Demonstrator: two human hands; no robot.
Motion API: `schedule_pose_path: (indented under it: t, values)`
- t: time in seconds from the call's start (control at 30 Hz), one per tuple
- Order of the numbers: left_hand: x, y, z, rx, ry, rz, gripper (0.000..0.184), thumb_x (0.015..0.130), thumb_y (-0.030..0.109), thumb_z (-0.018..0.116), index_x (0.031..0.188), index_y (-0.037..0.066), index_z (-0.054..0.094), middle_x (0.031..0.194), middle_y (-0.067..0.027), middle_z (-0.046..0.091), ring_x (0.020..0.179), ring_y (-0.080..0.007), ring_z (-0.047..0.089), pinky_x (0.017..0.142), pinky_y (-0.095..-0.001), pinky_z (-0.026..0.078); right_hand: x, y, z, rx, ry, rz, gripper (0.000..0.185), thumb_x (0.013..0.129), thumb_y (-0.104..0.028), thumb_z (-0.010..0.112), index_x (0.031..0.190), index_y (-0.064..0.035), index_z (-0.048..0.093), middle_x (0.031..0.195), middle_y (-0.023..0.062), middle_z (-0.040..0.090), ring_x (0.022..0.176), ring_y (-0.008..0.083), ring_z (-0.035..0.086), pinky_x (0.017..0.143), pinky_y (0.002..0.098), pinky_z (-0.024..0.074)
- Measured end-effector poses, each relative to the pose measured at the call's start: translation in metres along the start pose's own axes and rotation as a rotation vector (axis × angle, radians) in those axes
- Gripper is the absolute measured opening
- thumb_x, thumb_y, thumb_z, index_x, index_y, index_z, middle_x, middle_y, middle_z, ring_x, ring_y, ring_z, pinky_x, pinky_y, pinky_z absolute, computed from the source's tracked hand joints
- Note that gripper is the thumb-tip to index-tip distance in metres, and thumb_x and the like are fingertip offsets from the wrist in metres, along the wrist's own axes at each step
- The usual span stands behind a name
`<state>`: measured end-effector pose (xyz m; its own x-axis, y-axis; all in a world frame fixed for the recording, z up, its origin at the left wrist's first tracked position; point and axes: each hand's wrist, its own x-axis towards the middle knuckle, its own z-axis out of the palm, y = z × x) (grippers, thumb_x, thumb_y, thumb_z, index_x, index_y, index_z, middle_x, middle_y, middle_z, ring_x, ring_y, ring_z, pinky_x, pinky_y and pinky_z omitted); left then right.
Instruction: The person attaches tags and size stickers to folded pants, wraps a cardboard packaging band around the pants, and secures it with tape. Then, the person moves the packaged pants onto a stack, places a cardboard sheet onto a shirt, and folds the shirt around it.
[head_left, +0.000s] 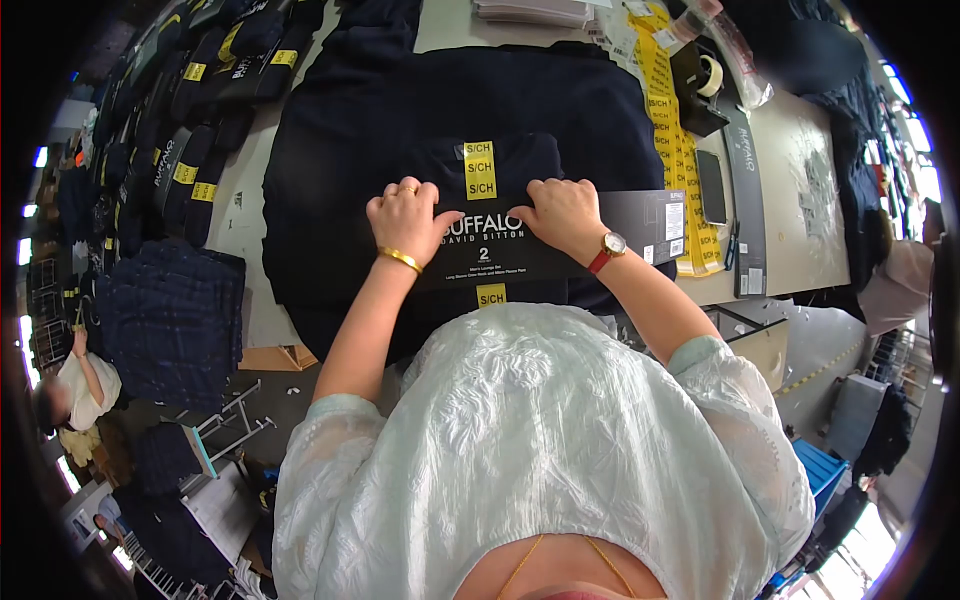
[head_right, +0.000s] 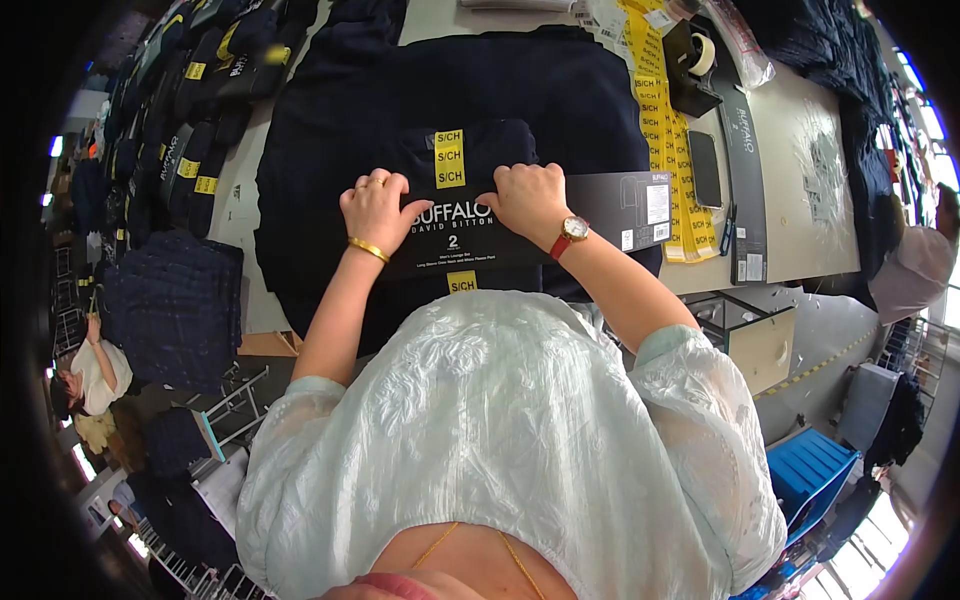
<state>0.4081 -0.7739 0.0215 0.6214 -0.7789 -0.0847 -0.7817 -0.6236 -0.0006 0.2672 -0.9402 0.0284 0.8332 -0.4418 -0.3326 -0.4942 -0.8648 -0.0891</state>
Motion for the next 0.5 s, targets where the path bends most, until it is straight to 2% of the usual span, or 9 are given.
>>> schedule_pose_path:
  t: [0.03,0.07,0.1,0.17,0.2,0.33,0.4,0.5]
  values:
    - [-0.005,0.003,0.011,-0.01,0.173,0.051,0.029,0.077,0.034,0.071,0.1,0.018,0.064,0.117,-0.0045,0.058,0.098,-0.025,0.057,0.081,-0.0422,0.039,-0.001,-0.002,0.001,0.001,-0.001,-0.001,0.041,0.083,-0.049,0.057,0.088,-0.0105,0.068,0.095,0.0071,0.069,0.084,0.0247,0.065,0.074,0.04,0.0466]
    - [-0.012,0.007,0.027,-0.021,0.347,0.102,0.035,0.077,0.029,0.071,0.109,0.019,0.062,0.128,-0.0051,0.052,0.109,-0.0264,0.053,0.087,-0.0466,0.039,-0.003,-0.004,0.004,-0.009,0.142,-0.05,0.041,0.083,-0.049,0.058,0.095,-0.0103,0.066,0.104,0.008,0.065,0.093,0.0258,0.061,0.079,0.042,0.0442]
    - [-0.018,0.017,0.036,-0.02,0.343,0.102,0.035,0.077,0.029,0.071,0.109,0.019,0.062,0.128,-0.0051,0.052,0.109,-0.0264,0.053,0.087,-0.0466,0.039,-0.006,-0.007,0.008,-0.018,0.284,-0.1,0.043,0.082,-0.048,0.058,0.101,-0.0102,0.064,0.112,0.0088,0.062,0.101,0.0269,0.058,0.084,0.0441,0.0418]
    - [-0.031,0.037,0.051,0.024,0.379,0.193,0.055,0.08,0.032,0.066,0.131,0.019,0.049,0.142,-0.0097,0.038,0.129,-0.0309,0.039,0.1,-0.0544,0.031,-0.013,-0.012,0.019,-0.036,0.563,-0.199,0.05,0.081,-0.047,0.058,0.115,-0.0099,0.06,0.13,0.0105,0.054,0.119,0.0292,0.05,0.095,0.0482,0.0371]
    - [-0.035,0.038,0.056,0.024,0.374,0.195,0.055,0.08,0.032,0.066,0.131,0.019,0.049,0.142,-0.0097,0.038,0.129,-0.0309,0.039,0.1,-0.0544,0.031,-0.015,-0.014,0.029,-0.033,0.559,-0.197,0.05,0.081,-0.047,0.058,0.115,-0.0099,0.06,0.13,0.0105,0.054,0.119,0.0292,0.05,0.095,0.0482,0.0371]
    - [-0.044,0.042,0.07,-0.077,0.334,0.215,0.066,0.083,0.035,0.061,0.142,0.016,0.038,0.15,-0.0129,0.028,0.139,-0.0347,0.025,0.105,-0.0602,0.023,-0.019,-0.023,0.078,-0.032,0.62,-0.214,0.069,0.079,-0.05,0.06,0.134,-0.0113,0.045,0.148,0.0087,0.032,0.137,0.034,0.025,0.107,0.0573,0.0168]
    - [-0.05,0.028,0.068,-0.129,0.298,0.267,0.076,0.083,0.042,0.059,0.146,0.012,0.028,0.155,-0.0134,0.016,0.142,-0.0363,0.016,0.106,-0.061,0.021,-0.031,-0.021,0.08,0.015,0.571,-0.222,0.071,0.079,-0.051,0.06,0.135,-0.011,0.044,0.148,0.0095,0.031,0.138,0.0346,0.023,0.108,0.0577,0.0153]
    - [-0.052,-0.004,0.072,-0.207,0.34,0.182,0.083,0.081,0.048,0.062,0.145,0.009,0.028,0.153,-0.0157,0.022,0.14,-0.0371,0.021,0.105,-0.0617,0.021,-0.038,-0.003,0.076,0.148,0.47,-0.243,0.078,0.078,-0.055,0.06,0.139,-0.0103,0.041,0.15,0.0119,0.029,0.14,0.0363,0.019,0.11,0.0588,0.0106]
